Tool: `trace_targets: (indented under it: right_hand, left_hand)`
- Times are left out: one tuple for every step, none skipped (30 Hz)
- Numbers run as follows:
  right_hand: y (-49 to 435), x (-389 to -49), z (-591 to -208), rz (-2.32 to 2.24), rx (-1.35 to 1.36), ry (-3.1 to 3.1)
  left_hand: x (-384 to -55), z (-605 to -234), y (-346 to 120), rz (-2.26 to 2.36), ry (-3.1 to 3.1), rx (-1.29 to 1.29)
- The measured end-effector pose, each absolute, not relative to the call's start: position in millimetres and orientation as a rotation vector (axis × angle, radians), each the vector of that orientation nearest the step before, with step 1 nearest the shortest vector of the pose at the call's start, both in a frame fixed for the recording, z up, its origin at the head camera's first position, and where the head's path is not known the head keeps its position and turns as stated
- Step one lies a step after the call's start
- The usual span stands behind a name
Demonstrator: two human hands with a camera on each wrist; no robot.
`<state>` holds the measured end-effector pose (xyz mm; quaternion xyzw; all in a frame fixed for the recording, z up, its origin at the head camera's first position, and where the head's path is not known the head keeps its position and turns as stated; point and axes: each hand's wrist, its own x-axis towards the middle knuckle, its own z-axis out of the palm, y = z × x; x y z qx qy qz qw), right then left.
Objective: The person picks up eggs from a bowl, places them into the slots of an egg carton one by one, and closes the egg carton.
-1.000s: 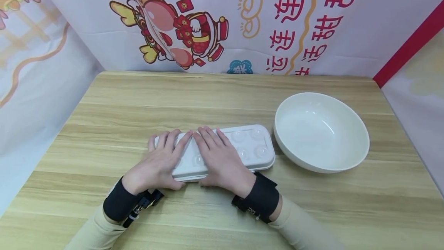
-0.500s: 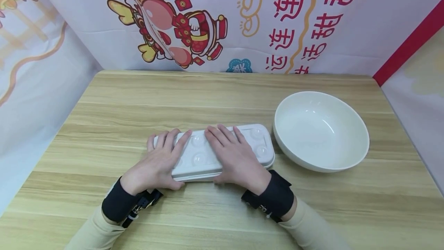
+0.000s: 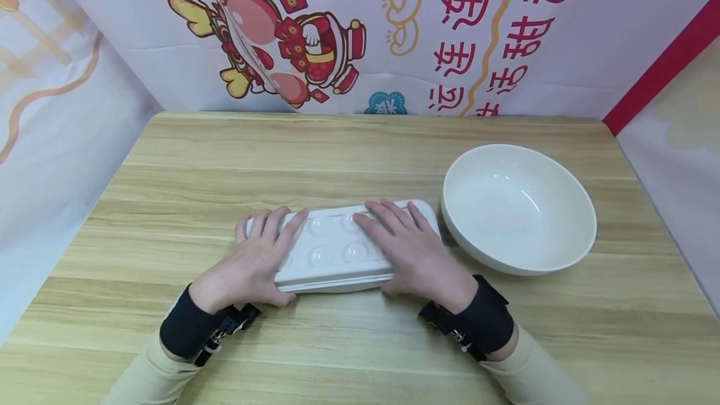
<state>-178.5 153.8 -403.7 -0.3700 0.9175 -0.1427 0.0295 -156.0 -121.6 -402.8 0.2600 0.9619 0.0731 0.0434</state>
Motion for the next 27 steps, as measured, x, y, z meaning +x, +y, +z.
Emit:
trace_targets:
  right_hand:
    - [156.6, -179.2, -403.4, -0.442, -1.136, 2.817]
    - [159.5, -179.9, -403.1, -0.434, -1.125, 2.805]
    - [162.5, -180.4, -402.8, -0.433, -1.101, 2.791]
    - [165.3, -181.0, -402.7, -0.431, -1.077, 2.779]
    - [167.8, -181.5, -402.7, -0.420, -1.057, 2.770]
    - [169.7, -182.0, -402.7, -0.415, -1.040, 2.757]
    - [171.3, -182.5, -403.0, -0.409, -1.028, 2.750]
    - [172.3, -183.0, -403.3, -0.400, -1.023, 2.746]
    - [172.8, -183.6, -403.6, -0.402, -1.027, 2.743]
    - [173.0, -184.3, -404.2, -0.395, -1.041, 2.743]
    - [173.0, -184.8, -404.5, -0.388, -1.054, 2.744]
    - [172.8, -185.1, -404.8, -0.384, -1.062, 2.745]
    - [172.3, -185.3, -404.9, -0.373, -1.069, 2.750]
    - [171.8, -185.3, -404.8, -0.359, -1.074, 2.756]
    - [171.0, -185.4, -404.6, -0.343, -1.078, 2.763]
    - [170.3, -185.2, -404.5, -0.323, -1.077, 2.770]
    - [169.5, -185.0, -404.4, -0.303, -1.076, 2.778]
    - [168.7, -184.8, -404.5, -0.286, -1.078, 2.789]
    - [167.5, -184.5, -404.5, -0.268, -1.075, 2.801]
    - [166.2, -184.1, -404.7, -0.253, -1.076, 2.818]
    - [165.0, -183.7, -404.7, -0.237, -1.075, 2.832]
    - [163.9, -183.3, -404.7, -0.229, -1.073, 2.842]
    - [162.9, -182.9, -404.9, -0.223, -1.072, 2.851]
    - [162.0, -182.5, -405.0, -0.221, -1.069, 2.858]
    - [161.0, -182.2, -404.9, -0.219, -1.064, 2.861]
    - [160.2, -182.0, -405.0, -0.216, -1.064, 2.864]
    - [159.5, -181.8, -405.0, -0.218, -1.060, 2.863]
  left_hand:
    - [-156.0, -402.8, -121.4, 0.226, 2.944, 0.801]
    - [-156.0, -402.9, -121.4, 0.227, 2.947, 0.807]
    - [-156.1, -402.9, -121.4, 0.229, 2.950, 0.813]
    - [-156.2, -403.2, -121.3, 0.231, 2.951, 0.818]
    - [-156.1, -403.1, -121.4, 0.236, 2.953, 0.822]
    - [-156.1, -403.1, -121.3, 0.237, 2.953, 0.821]
    - [-156.1, -403.0, -121.4, 0.238, 2.955, 0.822]
    - [-156.1, -403.1, -121.5, 0.240, 2.954, 0.820]
    - [-156.1, -403.1, -121.5, 0.240, 2.955, 0.818]
    - [-156.0, -403.2, -121.4, 0.237, 2.956, 0.815]
    - [-155.9, -403.3, -121.3, 0.233, 2.956, 0.811]
    - [-155.8, -403.6, -121.0, 0.229, 2.956, 0.810]
    - [-155.6, -403.6, -121.0, 0.221, 2.956, 0.810]
    - [-155.3, -403.7, -120.9, 0.217, 2.955, 0.809]
    - [-155.2, -404.0, -120.8, 0.213, 2.955, 0.809]
    - [-155.1, -404.4, -120.7, 0.209, 2.954, 0.808]
    - [-155.0, -404.7, -120.5, 0.208, 2.952, 0.809]
    - [-154.9, -404.7, -120.4, 0.208, 2.953, 0.812]
    - [-154.9, -404.8, -120.3, 0.209, 2.951, 0.810]
    - [-154.8, -404.8, -120.5, 0.210, 2.951, 0.811]
    - [-154.9, -404.6, -120.7, 0.210, 2.952, 0.812]
    - [-154.9, -404.4, -120.9, 0.211, 2.953, 0.813]
    - [-154.8, -404.2, -121.1, 0.212, 2.954, 0.816]
    - [-154.8, -404.0, -121.4, 0.211, 2.956, 0.816]
    - [-154.7, -404.0, -121.7, 0.208, 2.956, 0.815]
    - [-154.6, -403.9, -122.0, 0.205, 2.960, 0.818]
    - [-154.4, -403.6, -122.1, 0.204, 2.960, 0.816]
